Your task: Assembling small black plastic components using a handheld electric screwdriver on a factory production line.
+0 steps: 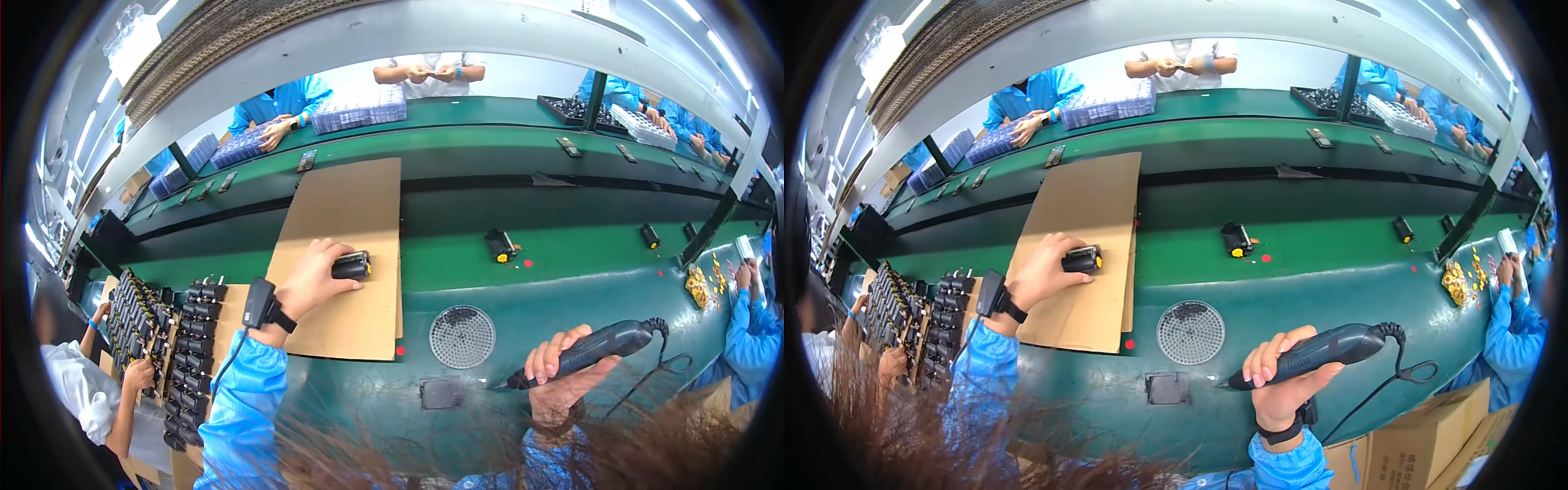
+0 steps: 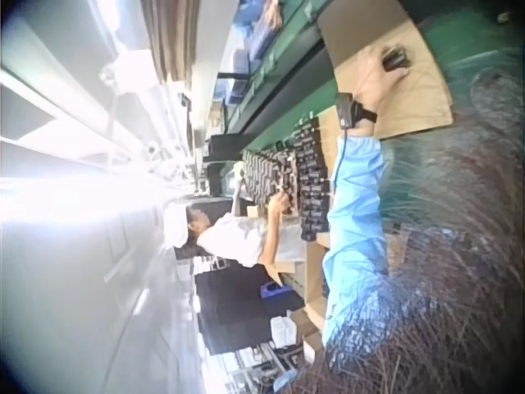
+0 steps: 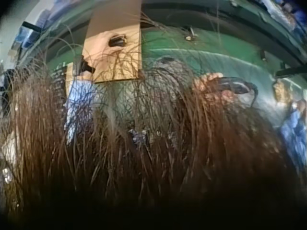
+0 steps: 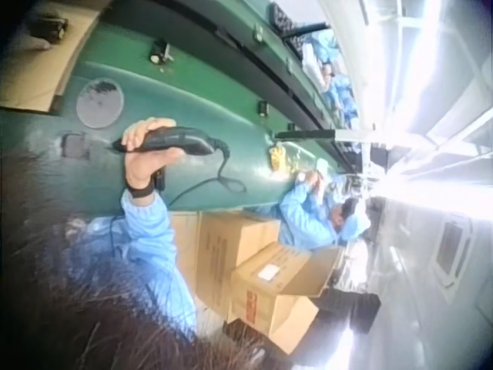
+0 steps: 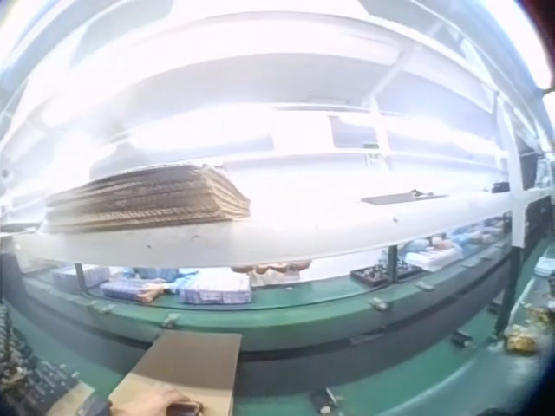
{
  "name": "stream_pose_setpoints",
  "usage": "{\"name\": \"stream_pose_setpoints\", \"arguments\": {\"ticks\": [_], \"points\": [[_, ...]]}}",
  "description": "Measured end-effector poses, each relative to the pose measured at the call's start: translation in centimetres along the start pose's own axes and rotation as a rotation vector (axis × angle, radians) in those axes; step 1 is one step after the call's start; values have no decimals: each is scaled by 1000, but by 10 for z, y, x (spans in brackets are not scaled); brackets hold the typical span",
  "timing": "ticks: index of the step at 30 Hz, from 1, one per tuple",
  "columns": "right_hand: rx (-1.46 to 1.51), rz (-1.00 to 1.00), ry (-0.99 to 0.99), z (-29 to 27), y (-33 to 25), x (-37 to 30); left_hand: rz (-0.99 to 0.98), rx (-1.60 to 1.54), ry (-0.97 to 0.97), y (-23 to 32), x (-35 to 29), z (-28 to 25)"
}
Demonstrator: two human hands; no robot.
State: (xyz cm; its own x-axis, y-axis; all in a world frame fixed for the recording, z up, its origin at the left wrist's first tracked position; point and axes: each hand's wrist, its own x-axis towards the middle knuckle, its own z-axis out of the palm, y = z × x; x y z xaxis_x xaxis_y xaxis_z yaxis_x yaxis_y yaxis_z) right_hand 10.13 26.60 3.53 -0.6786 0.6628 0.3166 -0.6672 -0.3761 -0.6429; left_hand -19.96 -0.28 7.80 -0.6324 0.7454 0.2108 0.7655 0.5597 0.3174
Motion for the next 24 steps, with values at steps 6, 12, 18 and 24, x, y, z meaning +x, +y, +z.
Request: {"name": "stream_pose_setpoints", "arguments": {"ticks": [6,12,18,24], "points": [[-7,36,20,6,4,-3,-8,-151,109,51,-9,14],[-23,16,24,-6,2,3,27,-71,257,33,34,18],[-5,22,20,-3,3,3,-213,10,-50,-18,14,-3],[-2,-16,41,-6,-8,3,342,50,-36,59,73,14]]}}
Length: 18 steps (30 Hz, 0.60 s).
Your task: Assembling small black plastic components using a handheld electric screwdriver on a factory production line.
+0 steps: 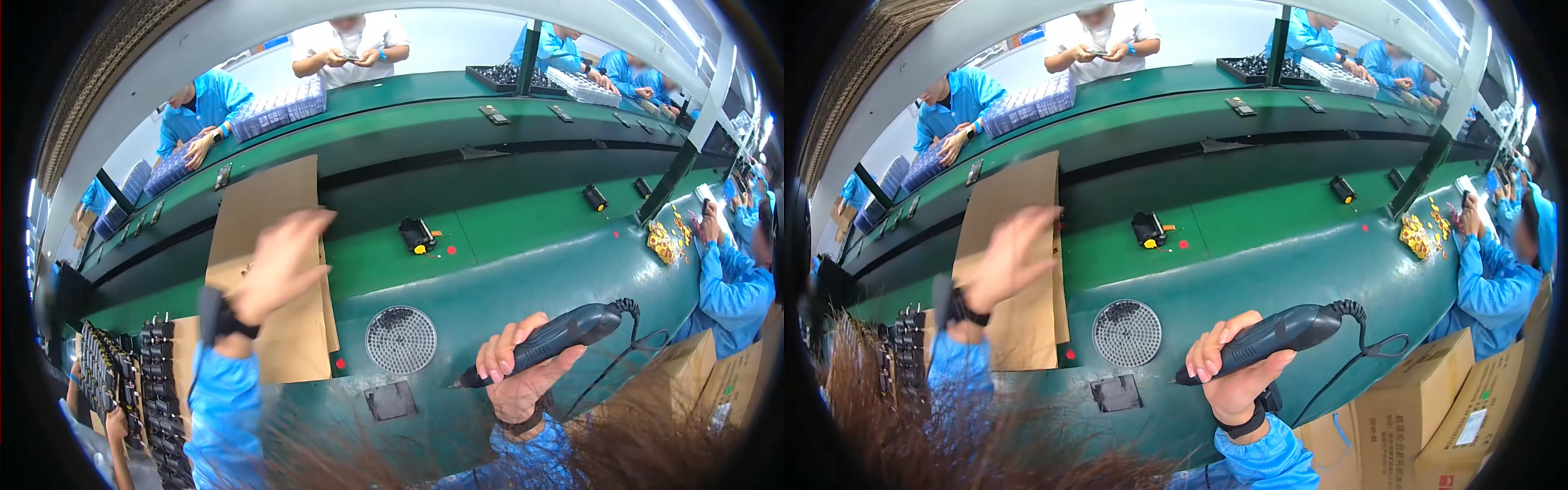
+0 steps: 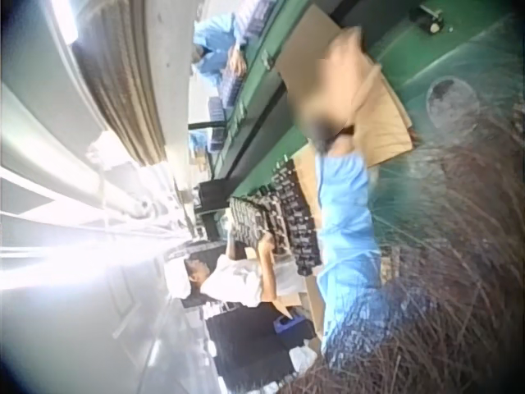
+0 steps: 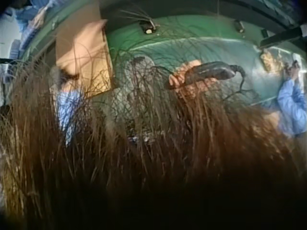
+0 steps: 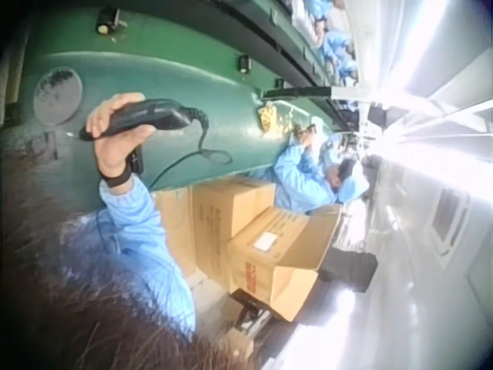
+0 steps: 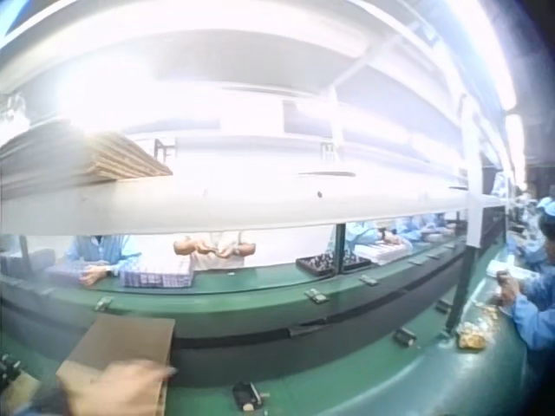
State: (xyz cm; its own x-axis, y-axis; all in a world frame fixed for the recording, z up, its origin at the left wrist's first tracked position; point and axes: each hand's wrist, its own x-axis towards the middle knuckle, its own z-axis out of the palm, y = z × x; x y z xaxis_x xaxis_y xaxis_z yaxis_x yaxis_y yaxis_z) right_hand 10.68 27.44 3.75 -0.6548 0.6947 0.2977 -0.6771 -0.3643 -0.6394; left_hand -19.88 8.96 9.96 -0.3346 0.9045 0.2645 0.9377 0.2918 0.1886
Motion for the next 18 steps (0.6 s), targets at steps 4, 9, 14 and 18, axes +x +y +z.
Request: {"name": "stream_pose_setpoints", "arguments": {"ticks": [4,9,14,18], "points": [[15,13,3,-4,6,1,213,131,8,23,80,92],[-33,42,55,10,8,1,244,136,-173,9,104,111],[-11,20,61,3,3,6,92,17,-155,34,66,58],[-78,9,48,6,4,4,-20,-243,32,87,-18,18]]}}
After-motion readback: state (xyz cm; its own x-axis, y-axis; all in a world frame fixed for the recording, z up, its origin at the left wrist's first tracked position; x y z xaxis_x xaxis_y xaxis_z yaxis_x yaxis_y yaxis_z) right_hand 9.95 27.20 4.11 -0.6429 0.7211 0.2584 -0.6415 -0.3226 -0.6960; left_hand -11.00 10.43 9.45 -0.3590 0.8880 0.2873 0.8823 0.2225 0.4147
